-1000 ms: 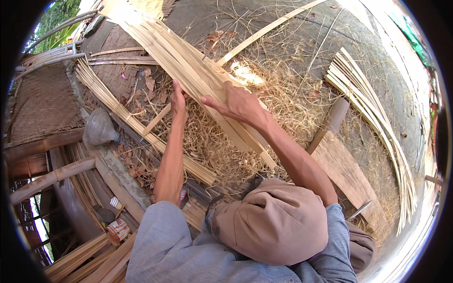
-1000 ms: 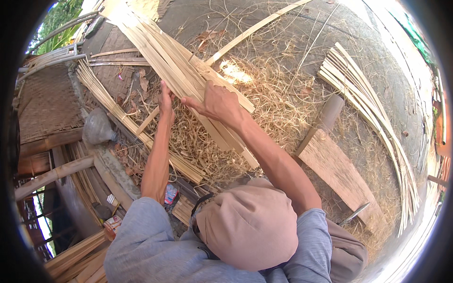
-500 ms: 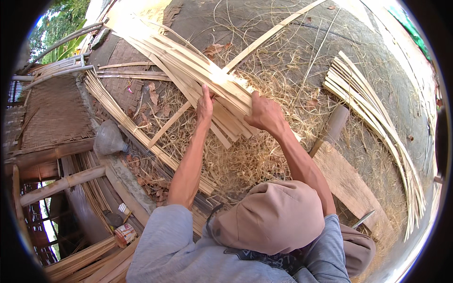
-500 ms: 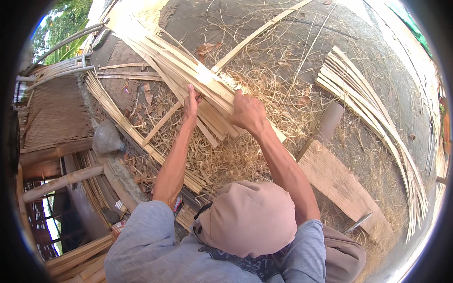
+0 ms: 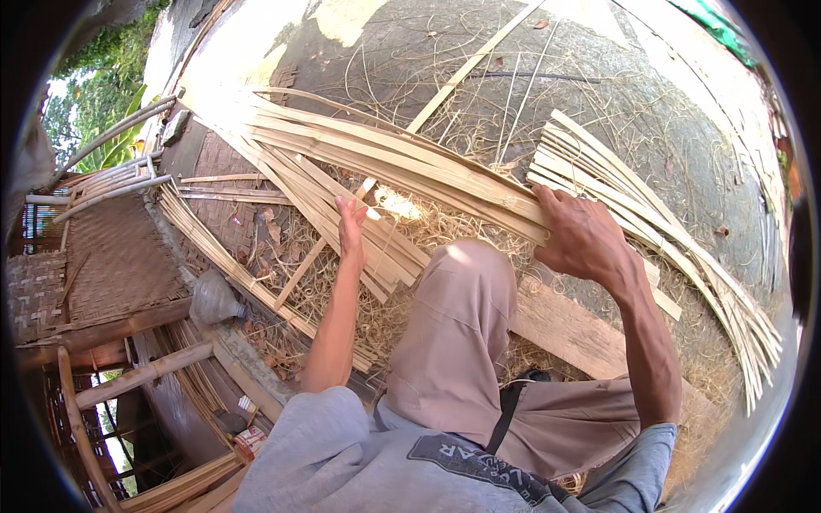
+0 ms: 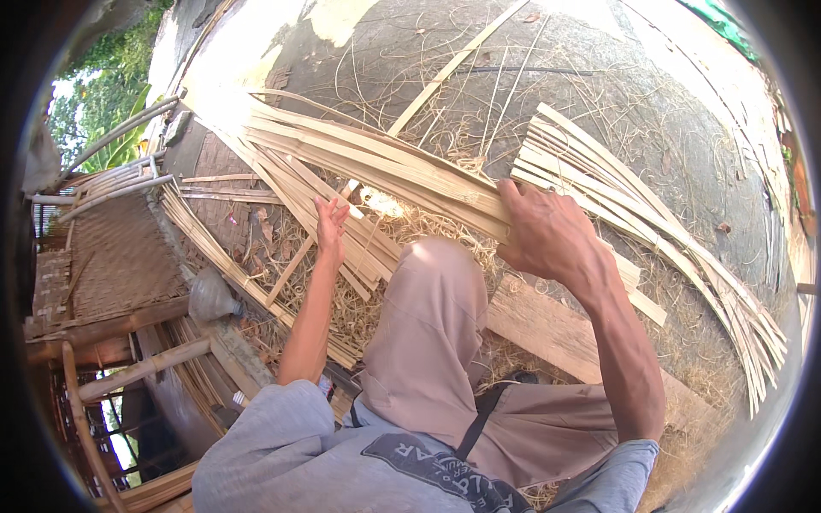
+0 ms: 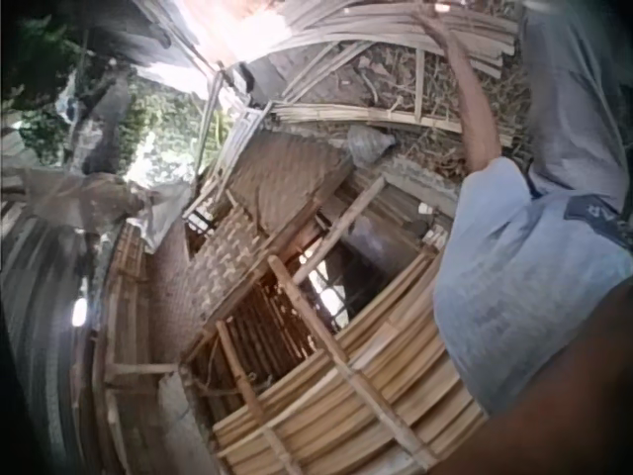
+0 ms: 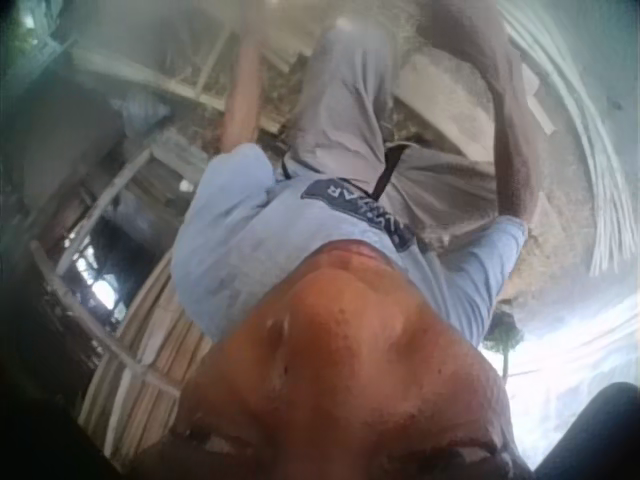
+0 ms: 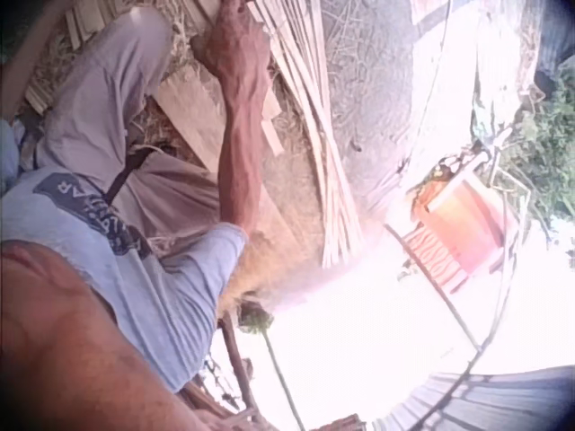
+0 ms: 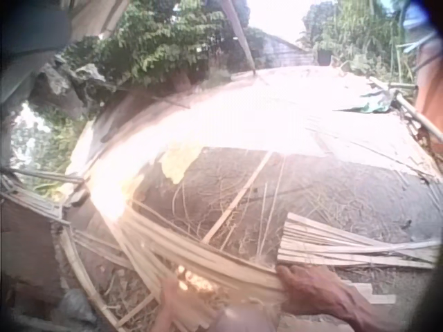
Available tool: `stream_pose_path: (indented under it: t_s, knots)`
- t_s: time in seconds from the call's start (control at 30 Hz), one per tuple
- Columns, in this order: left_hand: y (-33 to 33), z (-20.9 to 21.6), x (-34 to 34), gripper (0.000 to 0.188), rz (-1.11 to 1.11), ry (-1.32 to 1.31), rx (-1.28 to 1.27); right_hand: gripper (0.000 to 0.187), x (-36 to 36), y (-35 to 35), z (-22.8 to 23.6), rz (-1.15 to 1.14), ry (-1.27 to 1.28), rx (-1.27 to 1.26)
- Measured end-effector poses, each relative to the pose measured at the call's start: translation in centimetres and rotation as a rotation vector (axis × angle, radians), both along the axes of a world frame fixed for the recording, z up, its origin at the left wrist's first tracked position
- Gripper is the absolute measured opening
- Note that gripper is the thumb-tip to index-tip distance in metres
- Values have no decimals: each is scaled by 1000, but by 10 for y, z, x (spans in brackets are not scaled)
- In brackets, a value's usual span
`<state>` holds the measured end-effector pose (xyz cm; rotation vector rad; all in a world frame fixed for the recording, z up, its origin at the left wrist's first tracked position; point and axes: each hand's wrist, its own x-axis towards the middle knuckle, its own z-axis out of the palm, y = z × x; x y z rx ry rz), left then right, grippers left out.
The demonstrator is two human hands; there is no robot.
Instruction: The person sits on the ground and uses a machete to split bamboo strips into thinner slats. They repeatedly pick up strips, position them on a wooden board, and strike them with the machete to separate the layers.
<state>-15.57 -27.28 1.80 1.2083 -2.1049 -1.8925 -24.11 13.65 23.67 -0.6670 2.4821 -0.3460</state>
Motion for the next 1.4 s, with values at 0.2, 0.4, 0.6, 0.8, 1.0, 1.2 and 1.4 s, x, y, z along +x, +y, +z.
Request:
stream_pose_path:
  t_s: [0.2, 0.4, 0.6, 0.8, 1.0, 1.2, 1.4]
  knots:
    - [18, 64, -42, 124, 219, 471, 864, 81, 95, 93, 118, 27, 238, 83]
    - [52, 122, -74, 119, -157, 1066, 1371, 100, 175, 180, 133, -72, 348, 110]
    - [119, 133, -67, 58, -345, 938, 1347, 98, 203, 285, 53, -171, 654, 118]
    - [177, 93, -29, 69, 122, 545, 1332, 89, 244, 355, -18, -307, 766, 287]
    - [98, 18, -21, 65, -167, 323, 1186, 46, 295, 342, -41, -369, 710, 316]
    - [120, 52, -19, 43, 36, 306, 604, 72, 323, 325, -49, -551, 866, 207]
    - [56, 31, -57, 41, 96, 228, 806, 68, 428, 310, -87, -1178, 1170, 46]
